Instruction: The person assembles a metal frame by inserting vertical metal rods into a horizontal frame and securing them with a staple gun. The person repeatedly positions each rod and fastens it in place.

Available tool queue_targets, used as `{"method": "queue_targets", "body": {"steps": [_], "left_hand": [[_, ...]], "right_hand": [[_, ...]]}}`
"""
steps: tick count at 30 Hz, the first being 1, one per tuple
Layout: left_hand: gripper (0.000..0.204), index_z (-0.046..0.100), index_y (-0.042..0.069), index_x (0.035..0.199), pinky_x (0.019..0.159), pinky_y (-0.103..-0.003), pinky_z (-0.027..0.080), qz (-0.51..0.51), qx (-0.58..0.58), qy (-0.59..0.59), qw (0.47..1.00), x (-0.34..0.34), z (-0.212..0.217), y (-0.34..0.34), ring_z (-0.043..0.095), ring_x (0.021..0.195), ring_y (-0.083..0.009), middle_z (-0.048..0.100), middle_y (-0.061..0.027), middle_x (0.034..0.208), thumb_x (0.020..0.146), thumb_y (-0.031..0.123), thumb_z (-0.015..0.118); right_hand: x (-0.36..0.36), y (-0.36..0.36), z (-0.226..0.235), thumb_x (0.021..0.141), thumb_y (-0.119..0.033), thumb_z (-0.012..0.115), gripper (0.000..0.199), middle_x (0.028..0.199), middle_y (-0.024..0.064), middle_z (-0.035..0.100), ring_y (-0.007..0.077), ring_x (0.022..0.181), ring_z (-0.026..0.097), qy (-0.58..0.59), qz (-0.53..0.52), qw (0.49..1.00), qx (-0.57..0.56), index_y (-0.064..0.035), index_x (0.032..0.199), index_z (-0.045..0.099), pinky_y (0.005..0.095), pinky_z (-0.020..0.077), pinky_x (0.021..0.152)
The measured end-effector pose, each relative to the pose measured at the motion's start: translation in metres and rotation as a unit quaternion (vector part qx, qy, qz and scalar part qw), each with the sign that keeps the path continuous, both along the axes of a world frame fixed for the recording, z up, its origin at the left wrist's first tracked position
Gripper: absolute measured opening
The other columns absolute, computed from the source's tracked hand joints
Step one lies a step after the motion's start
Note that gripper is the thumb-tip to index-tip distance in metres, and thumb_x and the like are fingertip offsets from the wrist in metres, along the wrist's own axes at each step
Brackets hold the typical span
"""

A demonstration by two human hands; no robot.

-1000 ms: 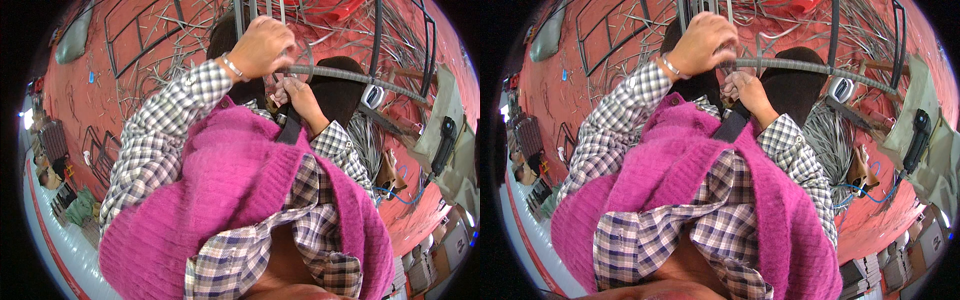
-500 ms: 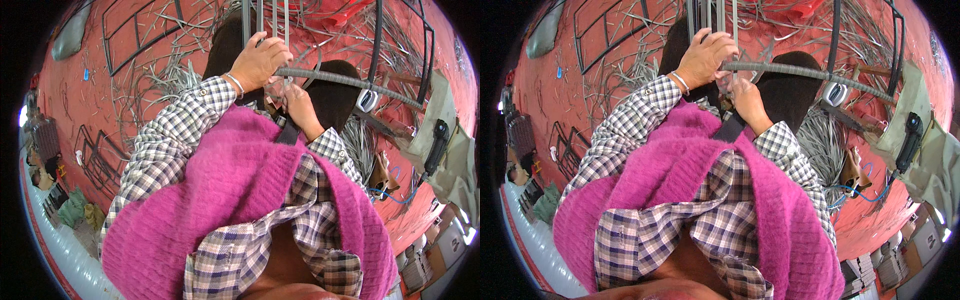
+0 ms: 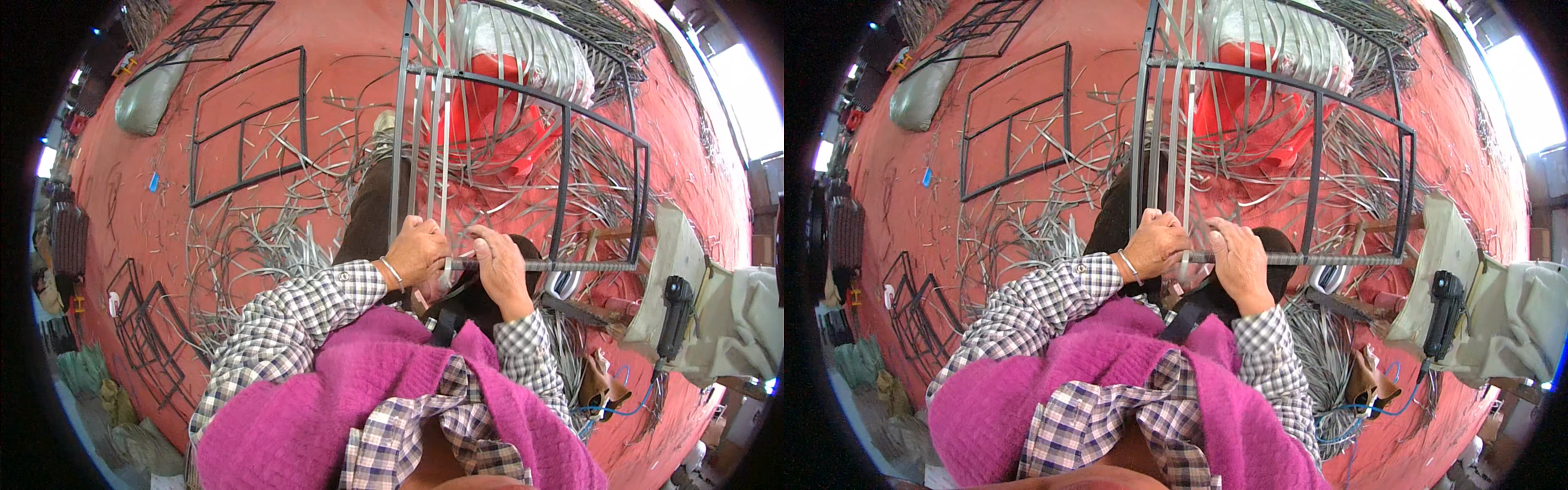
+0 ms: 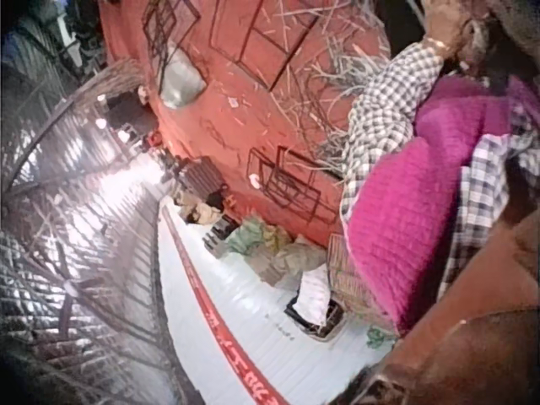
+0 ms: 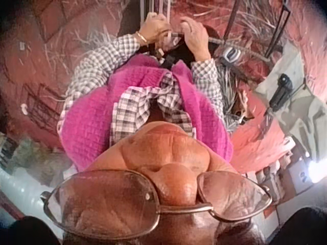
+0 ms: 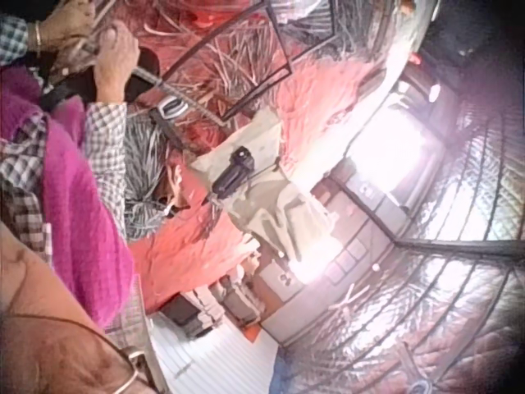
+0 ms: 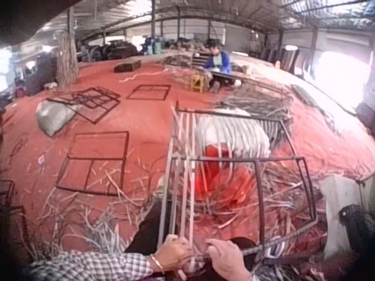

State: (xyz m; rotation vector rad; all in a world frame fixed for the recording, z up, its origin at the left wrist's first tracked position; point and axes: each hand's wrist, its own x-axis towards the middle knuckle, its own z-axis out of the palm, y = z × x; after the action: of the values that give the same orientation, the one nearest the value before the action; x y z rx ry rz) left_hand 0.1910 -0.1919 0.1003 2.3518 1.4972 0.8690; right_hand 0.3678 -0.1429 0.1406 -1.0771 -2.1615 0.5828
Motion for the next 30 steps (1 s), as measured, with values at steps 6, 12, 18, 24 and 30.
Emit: {"method": "queue_targets", "body": {"steps": [6, 12, 18, 24, 30], "left_hand": [[0.004, 0.063, 0.017, 0.069, 0.074, -0.039, 0.038, 0.089, 0.111, -0.038, 0.989, -0.027, 0.038, 0.068, 0.055, 0.078, -0.0212, 0.061, 0.0019, 0.074, 0.071, 0.013, 0.062], [0.011, 0.066, 0.011, 0.075, 0.079, -0.038, 0.047, 0.126, 0.199, 0.017, 0.972, -0.095, 0.093, 0.213, 0.061, 0.080, -0.0259, 0.067, -0.0054, 0.083, 0.079, 0.020, 0.060], [0.021, 0.070, 0.011, 0.087, 0.064, -0.032, 0.048, 0.220, -0.033, 0.060, 0.973, -0.106, 0.098, 0.242, 0.062, 0.067, -0.0227, 0.066, -0.0084, 0.075, 0.085, 0.030, 0.059], [0.026, 0.069, 0.007, 0.082, 0.055, -0.033, 0.044, 0.183, -0.058, 0.020, 0.981, -0.118, 0.096, 0.250, 0.057, 0.055, -0.0185, 0.061, -0.0087, 0.062, 0.083, 0.032, 0.062], [0.024, 0.067, 0.004, 0.078, 0.055, -0.034, 0.042, 0.124, -0.104, 0.035, 0.986, -0.124, 0.094, 0.262, 0.052, 0.053, -0.0168, 0.057, -0.0085, 0.058, 0.083, 0.027, 0.062]], "right_hand": [[0.011, -0.004, -0.041, 0.086, -0.022, 0.051, 0.020, 0.073, 0.0104, 0.062, 0.0296, 0.073, 0.059, -0.200, 0.110, 0.973, -0.037, -0.0072, 0.078, 0.063, 0.0429, 0.0432, 0.067], [0.016, -0.017, -0.041, 0.084, -0.022, 0.049, 0.019, 0.075, 0.0050, 0.062, 0.0238, 0.075, 0.058, -0.204, 0.128, 0.970, -0.025, -0.0099, 0.085, 0.064, 0.0386, 0.0421, 0.068], [0.014, -0.011, -0.043, 0.085, -0.023, 0.049, 0.018, 0.075, 0.0041, 0.061, 0.0232, 0.074, 0.057, -0.200, 0.116, 0.971, -0.066, -0.0108, 0.087, 0.063, 0.0382, 0.0411, 0.067], [0.015, -0.010, -0.047, 0.084, -0.024, 0.053, 0.016, 0.072, 0.0048, 0.058, 0.0250, 0.074, 0.055, -0.151, 0.110, 0.980, -0.074, -0.0096, 0.079, 0.060, 0.0390, 0.0405, 0.068], [0.012, -0.003, -0.049, 0.082, -0.024, 0.056, 0.016, 0.075, 0.0035, 0.061, 0.0238, 0.076, 0.056, -0.163, 0.109, 0.976, -0.099, -0.0105, 0.084, 0.064, 0.0378, 0.0412, 0.070]]}}
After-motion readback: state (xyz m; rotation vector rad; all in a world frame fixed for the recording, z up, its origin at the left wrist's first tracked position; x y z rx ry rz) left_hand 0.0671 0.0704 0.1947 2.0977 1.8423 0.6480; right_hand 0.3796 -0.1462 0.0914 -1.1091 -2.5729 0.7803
